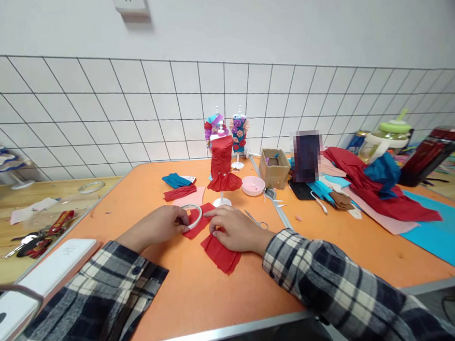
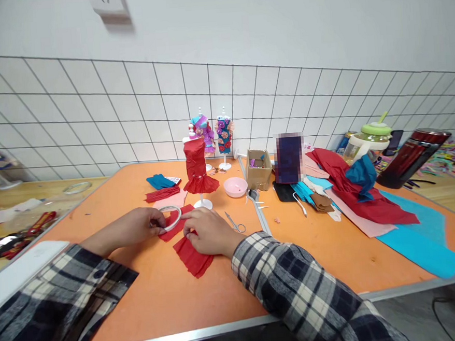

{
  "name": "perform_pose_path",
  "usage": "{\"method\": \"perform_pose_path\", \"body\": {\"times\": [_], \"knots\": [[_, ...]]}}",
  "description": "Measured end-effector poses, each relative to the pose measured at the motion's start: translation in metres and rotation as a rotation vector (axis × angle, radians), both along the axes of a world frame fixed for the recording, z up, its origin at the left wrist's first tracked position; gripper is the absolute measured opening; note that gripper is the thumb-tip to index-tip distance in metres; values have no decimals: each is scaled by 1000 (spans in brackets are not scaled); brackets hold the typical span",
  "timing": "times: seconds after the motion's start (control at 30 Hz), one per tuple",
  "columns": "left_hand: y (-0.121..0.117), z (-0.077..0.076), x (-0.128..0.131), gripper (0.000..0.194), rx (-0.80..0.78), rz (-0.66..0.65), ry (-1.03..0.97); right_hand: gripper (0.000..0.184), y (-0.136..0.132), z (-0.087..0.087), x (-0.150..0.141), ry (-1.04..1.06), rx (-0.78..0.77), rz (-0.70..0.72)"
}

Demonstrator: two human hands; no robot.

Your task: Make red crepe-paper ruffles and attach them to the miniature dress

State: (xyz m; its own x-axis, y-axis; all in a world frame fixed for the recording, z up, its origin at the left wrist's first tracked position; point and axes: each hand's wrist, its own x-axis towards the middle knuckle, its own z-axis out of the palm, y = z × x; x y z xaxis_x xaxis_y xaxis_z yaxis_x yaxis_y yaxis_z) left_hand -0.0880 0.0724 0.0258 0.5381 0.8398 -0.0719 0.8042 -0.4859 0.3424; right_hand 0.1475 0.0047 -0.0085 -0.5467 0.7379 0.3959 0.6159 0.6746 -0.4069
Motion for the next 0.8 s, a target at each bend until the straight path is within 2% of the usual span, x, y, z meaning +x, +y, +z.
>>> {"method": "perform_pose_path", "body": {"times": [0.13, 0.23, 0.3, 0.37, 0.43, 0.5, 0.57, 0.7, 0.8], "knots": [[-15, 8, 16, 49, 189, 34, -354, 12, -6, 8, 13, 150, -152, -108], [-35, 3, 41, 80, -98, -26, -742, 13, -9, 10, 17, 306, -267, -163], [-47, -6, 58, 95, -296, -49, -893, 13, -9, 11, 17, 399, -310, -214], [-53, -16, 69, 90, -408, 14, -898, 12, -9, 11, 16, 481, -321, -259], [-53, -24, 73, 70, -519, 99, -850, 12, -7, 13, 17, 580, -330, -289], [-51, -29, 73, 55, -630, 153, -829, 12, -5, 15, 20, 681, -351, -302], [-49, -31, 72, 50, -705, 172, -841, 12, -4, 17, 24, 753, -385, -290], [-50, -31, 71, 45, -762, 164, -842, 27, -4, 19, 29, 746, -496, -176], [-51, -31, 72, 42, -804, 123, -812, 31, -4, 15, 27, 632, -464, -194]]}}
